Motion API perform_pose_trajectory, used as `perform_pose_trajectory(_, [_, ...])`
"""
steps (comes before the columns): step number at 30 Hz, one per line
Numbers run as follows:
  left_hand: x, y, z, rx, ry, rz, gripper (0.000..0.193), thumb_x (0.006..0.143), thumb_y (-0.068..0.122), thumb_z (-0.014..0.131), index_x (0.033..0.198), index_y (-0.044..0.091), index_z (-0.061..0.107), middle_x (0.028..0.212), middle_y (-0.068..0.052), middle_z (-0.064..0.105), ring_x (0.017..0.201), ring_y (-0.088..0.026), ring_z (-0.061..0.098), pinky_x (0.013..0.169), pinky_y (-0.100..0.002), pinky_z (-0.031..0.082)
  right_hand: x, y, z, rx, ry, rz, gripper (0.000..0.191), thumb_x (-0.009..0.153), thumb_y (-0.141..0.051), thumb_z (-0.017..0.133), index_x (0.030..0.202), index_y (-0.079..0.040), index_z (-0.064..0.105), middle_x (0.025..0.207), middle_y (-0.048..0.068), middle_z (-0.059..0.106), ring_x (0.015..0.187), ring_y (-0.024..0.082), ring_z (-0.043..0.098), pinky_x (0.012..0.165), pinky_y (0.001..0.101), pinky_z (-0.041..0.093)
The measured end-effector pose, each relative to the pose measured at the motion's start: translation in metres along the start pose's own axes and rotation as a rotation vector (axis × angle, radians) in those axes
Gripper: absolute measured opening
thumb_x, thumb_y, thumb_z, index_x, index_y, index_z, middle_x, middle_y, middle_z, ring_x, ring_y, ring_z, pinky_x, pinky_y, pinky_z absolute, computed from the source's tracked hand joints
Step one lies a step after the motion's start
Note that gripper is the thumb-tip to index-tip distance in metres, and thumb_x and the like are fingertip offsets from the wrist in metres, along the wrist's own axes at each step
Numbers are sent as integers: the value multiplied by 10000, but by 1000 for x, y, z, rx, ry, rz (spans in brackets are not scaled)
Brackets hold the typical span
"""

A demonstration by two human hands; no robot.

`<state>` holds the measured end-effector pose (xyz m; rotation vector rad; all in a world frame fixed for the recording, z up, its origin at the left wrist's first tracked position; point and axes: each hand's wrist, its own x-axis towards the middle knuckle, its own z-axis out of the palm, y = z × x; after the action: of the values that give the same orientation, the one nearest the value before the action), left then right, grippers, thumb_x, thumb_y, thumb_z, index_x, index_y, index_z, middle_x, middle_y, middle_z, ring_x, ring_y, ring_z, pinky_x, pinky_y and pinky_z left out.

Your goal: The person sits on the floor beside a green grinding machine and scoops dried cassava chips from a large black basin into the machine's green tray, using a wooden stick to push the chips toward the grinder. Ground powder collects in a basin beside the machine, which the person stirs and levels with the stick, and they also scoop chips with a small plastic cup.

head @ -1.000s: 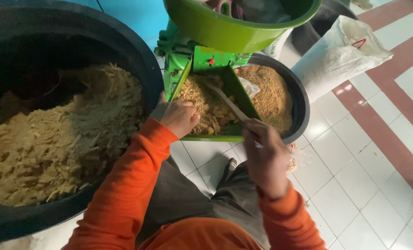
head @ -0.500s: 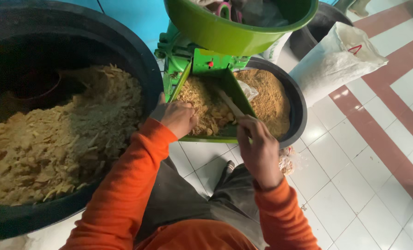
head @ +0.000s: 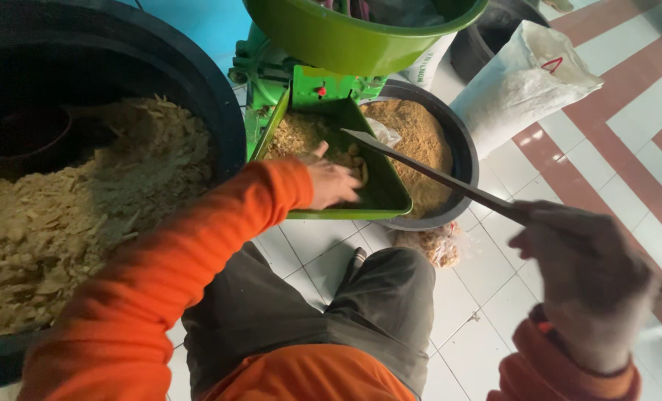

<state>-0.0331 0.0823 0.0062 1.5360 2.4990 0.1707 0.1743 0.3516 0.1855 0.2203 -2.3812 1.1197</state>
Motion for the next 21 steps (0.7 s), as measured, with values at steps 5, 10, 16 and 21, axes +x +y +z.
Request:
perform_pose_trajectory(5, [1, -28, -11, 140, -262, -504, 298, 1030, 298, 531, 1249, 239, 724, 1384, 36, 653, 1371, -259, 547, 1146, -841, 168, 0, -18, -7, -85, -50, -2, 83, 988, 70, 646, 1070, 77, 655, 1087, 169, 762, 832, 158, 741, 739, 255, 593])
perform_pose_trajectory(10, [-38, -18, 5, 85, 218, -457, 274, 921, 306, 585, 1133, 157, 672, 1212, -24, 631, 1249, -275, 552, 1017, -847, 192, 17, 15, 53, -90, -253, -206, 170, 928, 24, 697, 1098, 16, 699, 1061, 120, 756, 899, 192, 776, 766, 288, 620])
perform_pose_trajectory(16, [-69, 12, 22, -86, 526, -546, 226, 964, 320, 579, 1044, 130, 672, 1084, -11, 684, 1158, -216, 625, 1141, -735, 233, 14, 42, 115, -37, -173, -305, 138, 940, 7, 703, 1072, 0, 662, 1120, 126, 743, 877, 220, 773, 750, 299, 618])
perform_pose_trajectory(21, [-73, 20, 13, -51, 581, -574, 206, 951, 319, 605, 974, 121, 660, 1042, -26, 695, 1079, -261, 660, 1090, -684, 348, 7, 38, 138, -27, -132, -332, 158, 950, 5, 702, 1102, 8, 659, 1137, 157, 731, 981, 297, 746, 812, 340, 610])
